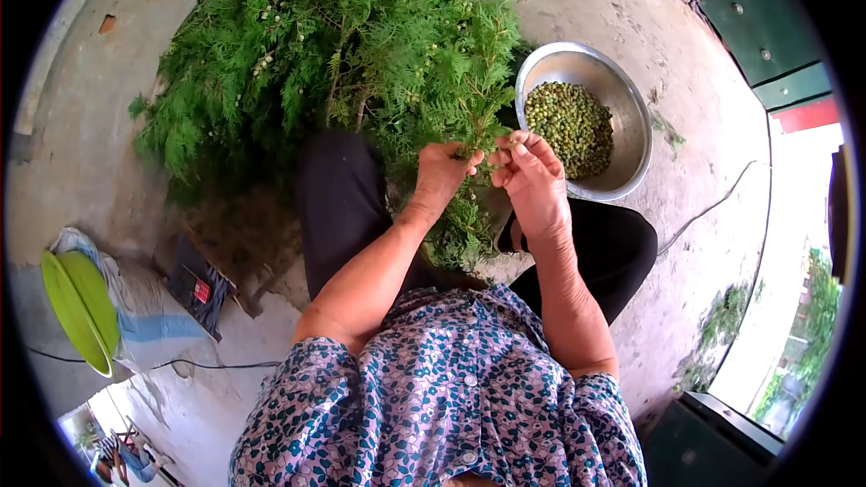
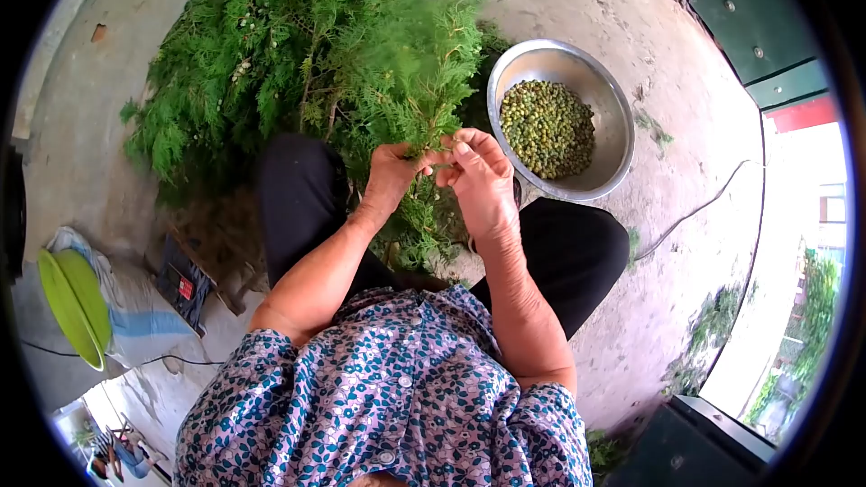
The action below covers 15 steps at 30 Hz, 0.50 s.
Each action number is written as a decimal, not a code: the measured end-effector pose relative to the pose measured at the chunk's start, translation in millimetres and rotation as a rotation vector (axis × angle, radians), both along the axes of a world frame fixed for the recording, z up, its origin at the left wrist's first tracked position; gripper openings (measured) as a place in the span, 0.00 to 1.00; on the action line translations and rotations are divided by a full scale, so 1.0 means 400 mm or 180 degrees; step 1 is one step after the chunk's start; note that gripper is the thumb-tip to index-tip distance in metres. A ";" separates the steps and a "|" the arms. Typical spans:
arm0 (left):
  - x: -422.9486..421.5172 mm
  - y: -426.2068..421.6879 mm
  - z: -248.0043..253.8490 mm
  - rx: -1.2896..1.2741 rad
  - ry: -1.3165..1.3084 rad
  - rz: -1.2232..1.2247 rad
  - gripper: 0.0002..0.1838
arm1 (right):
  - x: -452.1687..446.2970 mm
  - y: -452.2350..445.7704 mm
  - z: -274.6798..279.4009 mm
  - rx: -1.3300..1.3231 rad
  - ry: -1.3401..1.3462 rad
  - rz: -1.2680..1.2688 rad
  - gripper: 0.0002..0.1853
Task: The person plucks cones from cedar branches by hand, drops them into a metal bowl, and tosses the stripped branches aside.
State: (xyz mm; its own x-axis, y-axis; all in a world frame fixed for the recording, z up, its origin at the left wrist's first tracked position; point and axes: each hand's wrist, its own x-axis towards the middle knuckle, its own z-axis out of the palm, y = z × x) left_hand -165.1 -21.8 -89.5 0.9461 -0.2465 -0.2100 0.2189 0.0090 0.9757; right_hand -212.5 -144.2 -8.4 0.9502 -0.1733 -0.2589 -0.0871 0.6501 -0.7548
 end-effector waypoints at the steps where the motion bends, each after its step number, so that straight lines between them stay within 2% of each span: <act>1: -0.002 -0.003 0.004 0.0400 -0.0127 0.0018 0.06 | 0.005 -0.008 0.010 0.0275 0.0051 -0.0020 0.07; 3: -0.005 -0.011 -0.023 0.0510 -0.0242 0.0115 0.06 | 0.020 -0.032 0.000 0.0643 -0.0250 0.0144 0.05; 5: -0.015 -0.016 -0.012 0.0792 -0.0699 0.0174 0.04 | 0.037 -0.028 0.002 0.0469 -0.0310 0.0093 0.04; 6: -0.016 -0.009 -0.013 0.1110 -0.1135 0.0010 0.03 | 0.048 -0.019 0.009 -0.0166 -0.0405 0.0215 0.06; 7: -0.017 -0.010 -0.013 0.1111 -0.1140 0.0001 0.03 | 0.056 -0.008 0.021 -0.0806 -0.0495 0.0327 0.07; 9: -0.020 -0.018 0.000 0.1443 -0.1946 0.0033 0.05 | 0.069 0.010 0.050 -0.1833 -0.0364 0.0571 0.06; 12: -0.026 -0.002 0.020 0.1404 -0.1635 -0.0027 0.05 | 0.081 -0.003 -0.002 -0.4467 -0.1345 0.0637 0.10; 13: -0.023 0.000 0.015 0.1226 -0.1391 0.0018 0.05 | 0.070 -0.009 -0.015 -0.4462 -0.1089 0.1010 0.11; 15: -0.022 -0.004 0.012 0.1191 -0.1533 0.0173 0.05 | 0.055 -0.002 -0.038 -0.4687 -0.1243 0.0993 0.12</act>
State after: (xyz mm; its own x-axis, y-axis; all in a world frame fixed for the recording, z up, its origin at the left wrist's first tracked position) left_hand -173.9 -23.4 -84.7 0.9654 -0.1874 0.1815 -0.2388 -0.3546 0.9040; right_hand -190.7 -145.0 -23.6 0.9612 0.1672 0.2192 0.2741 -0.6645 -0.6952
